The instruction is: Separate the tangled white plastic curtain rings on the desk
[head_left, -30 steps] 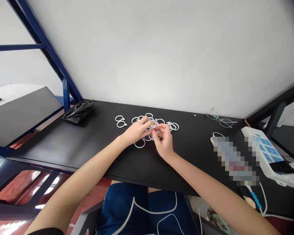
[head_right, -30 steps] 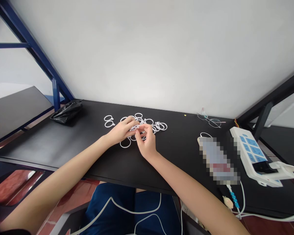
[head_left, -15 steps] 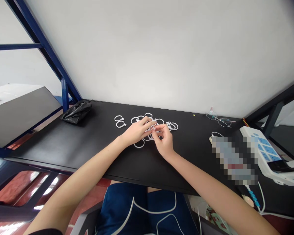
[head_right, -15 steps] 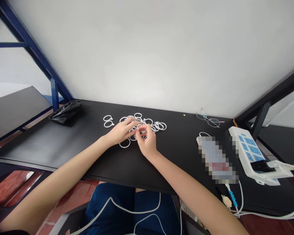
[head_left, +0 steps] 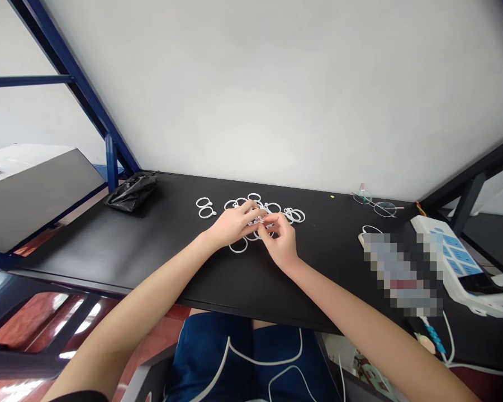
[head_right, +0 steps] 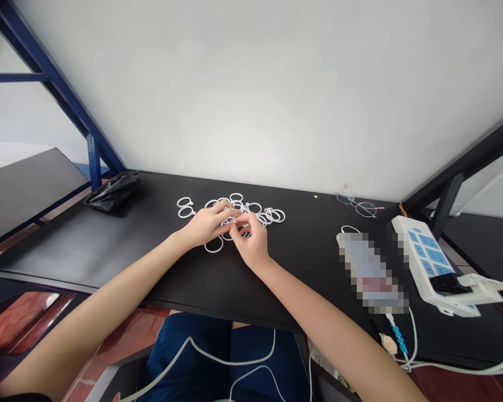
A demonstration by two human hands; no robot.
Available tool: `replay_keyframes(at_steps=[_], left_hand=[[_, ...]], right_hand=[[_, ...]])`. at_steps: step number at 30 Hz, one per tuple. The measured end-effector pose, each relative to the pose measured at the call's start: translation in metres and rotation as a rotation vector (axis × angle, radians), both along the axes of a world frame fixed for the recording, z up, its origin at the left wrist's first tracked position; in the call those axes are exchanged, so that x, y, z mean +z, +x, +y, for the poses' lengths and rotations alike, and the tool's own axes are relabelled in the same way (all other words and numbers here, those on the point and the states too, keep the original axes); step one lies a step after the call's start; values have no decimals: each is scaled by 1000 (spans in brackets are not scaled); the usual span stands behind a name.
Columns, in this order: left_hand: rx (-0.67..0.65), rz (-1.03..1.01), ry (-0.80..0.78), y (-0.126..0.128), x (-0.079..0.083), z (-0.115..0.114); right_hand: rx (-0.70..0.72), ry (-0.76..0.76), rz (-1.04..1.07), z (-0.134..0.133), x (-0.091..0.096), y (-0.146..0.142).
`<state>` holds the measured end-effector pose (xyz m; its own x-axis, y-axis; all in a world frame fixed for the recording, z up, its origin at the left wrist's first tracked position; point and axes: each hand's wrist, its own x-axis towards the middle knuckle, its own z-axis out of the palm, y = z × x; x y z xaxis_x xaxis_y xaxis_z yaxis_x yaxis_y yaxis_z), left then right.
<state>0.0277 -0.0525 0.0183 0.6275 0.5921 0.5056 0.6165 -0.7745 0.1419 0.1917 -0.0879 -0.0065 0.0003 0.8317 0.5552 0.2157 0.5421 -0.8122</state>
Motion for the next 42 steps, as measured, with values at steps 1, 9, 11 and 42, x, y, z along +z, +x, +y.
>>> replay_keyframes(at_steps=[1,9,11,42], left_hand=[[-5,0,0,0,0,0],[-3,-3,3,0,2,-2],[-1,-3,7,0,2,-2],[-217,-611,-736,9,2,-4]], right_hand=[[1,3,2,0,0,0],[-6,23,-7,1,0,0],[-8,23,-12,1,0,0],[-45,-8,153,-4,-2,-1]])
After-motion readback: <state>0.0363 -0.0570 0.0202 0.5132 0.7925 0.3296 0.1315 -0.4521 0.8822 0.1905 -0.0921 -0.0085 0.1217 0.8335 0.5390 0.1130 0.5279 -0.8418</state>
